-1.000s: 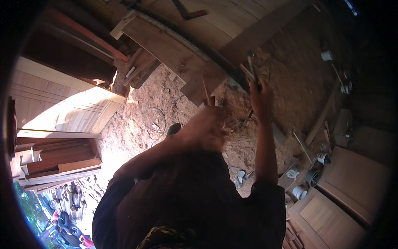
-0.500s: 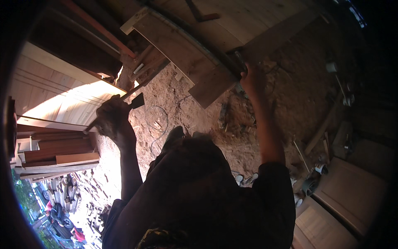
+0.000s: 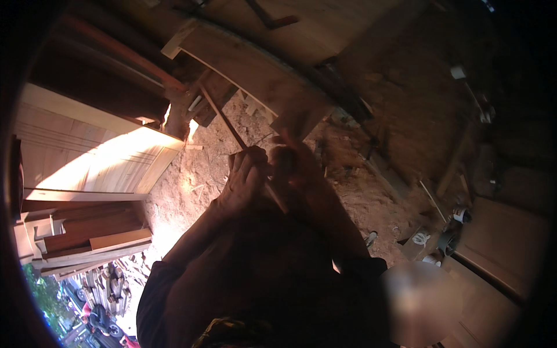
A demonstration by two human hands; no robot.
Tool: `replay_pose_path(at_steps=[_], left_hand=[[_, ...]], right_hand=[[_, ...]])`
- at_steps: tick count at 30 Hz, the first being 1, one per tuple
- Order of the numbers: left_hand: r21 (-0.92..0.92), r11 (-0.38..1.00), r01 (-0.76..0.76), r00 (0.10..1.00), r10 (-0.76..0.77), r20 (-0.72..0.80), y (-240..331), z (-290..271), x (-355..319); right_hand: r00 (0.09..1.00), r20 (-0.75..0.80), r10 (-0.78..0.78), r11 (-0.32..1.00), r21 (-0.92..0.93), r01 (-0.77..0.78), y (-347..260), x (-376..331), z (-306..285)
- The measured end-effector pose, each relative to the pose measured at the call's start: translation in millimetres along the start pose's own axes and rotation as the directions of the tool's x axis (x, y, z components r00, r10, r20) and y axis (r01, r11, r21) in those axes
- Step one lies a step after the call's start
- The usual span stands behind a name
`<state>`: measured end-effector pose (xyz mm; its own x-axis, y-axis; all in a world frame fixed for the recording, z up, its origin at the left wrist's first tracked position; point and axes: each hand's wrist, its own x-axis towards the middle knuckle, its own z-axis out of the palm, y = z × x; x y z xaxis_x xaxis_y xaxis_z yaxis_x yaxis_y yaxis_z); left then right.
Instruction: The person uses a hammer and chisel to shape a small wooden piece on a workbench, repeatedly striking and adjusting the wood. They then use a hand saw to cut the same piece. The scene is a cluttered workshop with wood shavings and tools visible.
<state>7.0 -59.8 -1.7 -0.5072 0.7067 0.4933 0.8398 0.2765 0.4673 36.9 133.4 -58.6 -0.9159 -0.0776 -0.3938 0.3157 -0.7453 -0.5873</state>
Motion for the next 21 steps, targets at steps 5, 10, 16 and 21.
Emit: replay_pose_path(at_steps=[5, 10, 16, 21], left_hand=[[-0.020, 0.979, 0.203, 0.960, -0.203, -0.191, -29, -18, -24], [-0.030, 0.936, 0.351, 0.851, -0.332, -0.407, -58, -33, -43], [-0.133, 0.876, 0.463, 0.780, -0.474, -0.409, -61, -24, -49], [-0.122, 0.911, 0.394, 0.818, -0.408, -0.405, -60, -20, -44]], right_hand=[[0.944, -0.251, -0.213, 0.806, -0.591, 0.025, -6, -2, -40], [0.831, -0.095, -0.548, 0.350, -0.928, 0.125, 46, -26, -75], [0.921, -0.324, -0.217, 0.771, -0.636, -0.042, 75, -51, -113], [0.801, 0.001, -0.599, 0.136, -0.985, 0.103, 70, -55, -104]])
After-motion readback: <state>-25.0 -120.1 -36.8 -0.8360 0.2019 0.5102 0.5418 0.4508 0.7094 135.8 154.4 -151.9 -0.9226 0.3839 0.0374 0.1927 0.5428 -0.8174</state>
